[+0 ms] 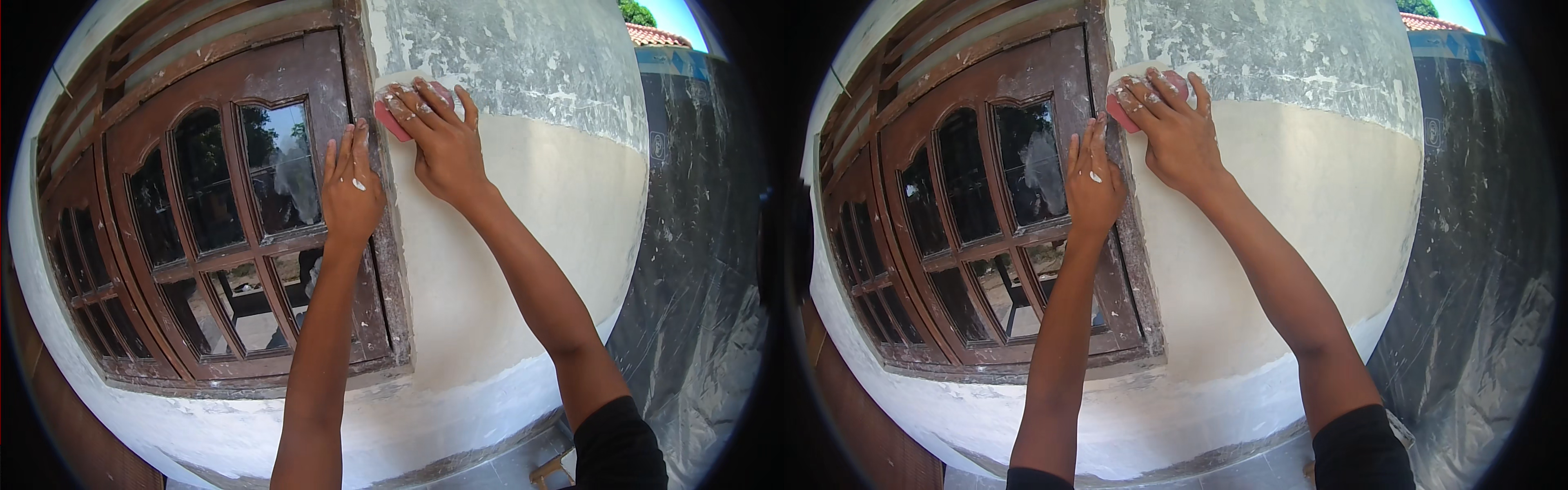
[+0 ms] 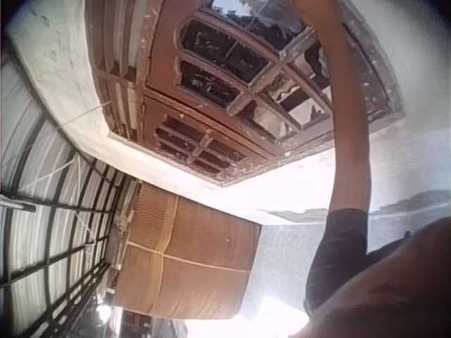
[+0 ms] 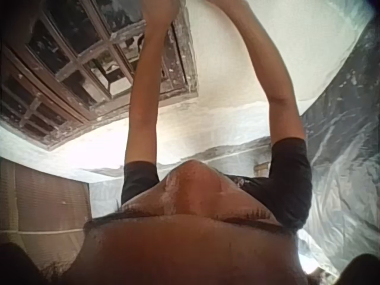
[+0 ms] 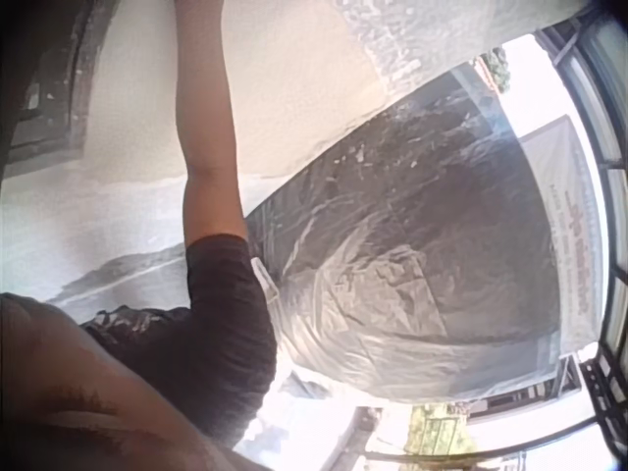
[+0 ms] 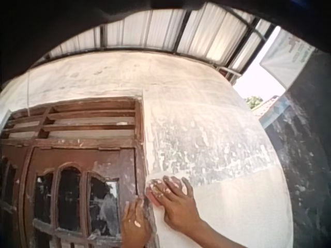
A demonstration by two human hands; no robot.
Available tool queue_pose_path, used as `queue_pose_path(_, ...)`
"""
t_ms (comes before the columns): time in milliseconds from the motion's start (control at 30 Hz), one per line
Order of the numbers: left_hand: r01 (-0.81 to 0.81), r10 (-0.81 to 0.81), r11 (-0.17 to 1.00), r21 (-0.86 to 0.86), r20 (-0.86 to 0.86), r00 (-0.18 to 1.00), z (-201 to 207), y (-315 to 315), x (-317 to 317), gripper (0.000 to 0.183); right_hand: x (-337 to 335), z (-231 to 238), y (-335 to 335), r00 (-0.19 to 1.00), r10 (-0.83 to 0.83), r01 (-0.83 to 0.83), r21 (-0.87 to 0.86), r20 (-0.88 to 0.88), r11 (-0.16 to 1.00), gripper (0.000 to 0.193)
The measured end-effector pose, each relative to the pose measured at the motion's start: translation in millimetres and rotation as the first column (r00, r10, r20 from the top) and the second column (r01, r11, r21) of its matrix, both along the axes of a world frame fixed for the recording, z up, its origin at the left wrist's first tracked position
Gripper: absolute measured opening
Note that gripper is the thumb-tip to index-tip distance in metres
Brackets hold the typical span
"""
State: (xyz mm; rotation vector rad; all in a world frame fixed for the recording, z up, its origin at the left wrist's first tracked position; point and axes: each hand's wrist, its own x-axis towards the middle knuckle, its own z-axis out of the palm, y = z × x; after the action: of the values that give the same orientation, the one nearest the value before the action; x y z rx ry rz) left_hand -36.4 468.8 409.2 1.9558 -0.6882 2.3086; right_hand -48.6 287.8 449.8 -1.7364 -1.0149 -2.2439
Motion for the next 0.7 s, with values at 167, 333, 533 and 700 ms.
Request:
queue_pose_path(167, 0.012, -0.011, 0.995, -0.097, 0.010, 1.000, -5, 2, -2, 0.067, 8, -71, 0, 0.995, -0.046, 0.037, -0.108, -0.085, 0.993, 0.059)
queue_pose_path(333, -0.003, 0.001, 0.996, -0.091, -0.022, 1.000, -5, 0, -1, 0.070, -7, -32, -2, 0.996, -0.089, 0.088, -0.056, -0.021, 0.995, 0.061)
queue_pose_path(533, 0.003, -0.004, 0.997, -0.080, -0.018, 1.000, -7, 1, 0, 0.071, 5, -71, -5, 0.990, -0.119, 0.107, -0.139, -0.078, 0.984, 0.062)
queue_pose_path(700, 0.017, -0.018, 0.996, -0.091, -0.012, 1.000, -8, 3, 1, 0.071, -10, -44, 1, 0.996, -0.087, 0.084, -0.080, -0.034, 0.993, 0.059)
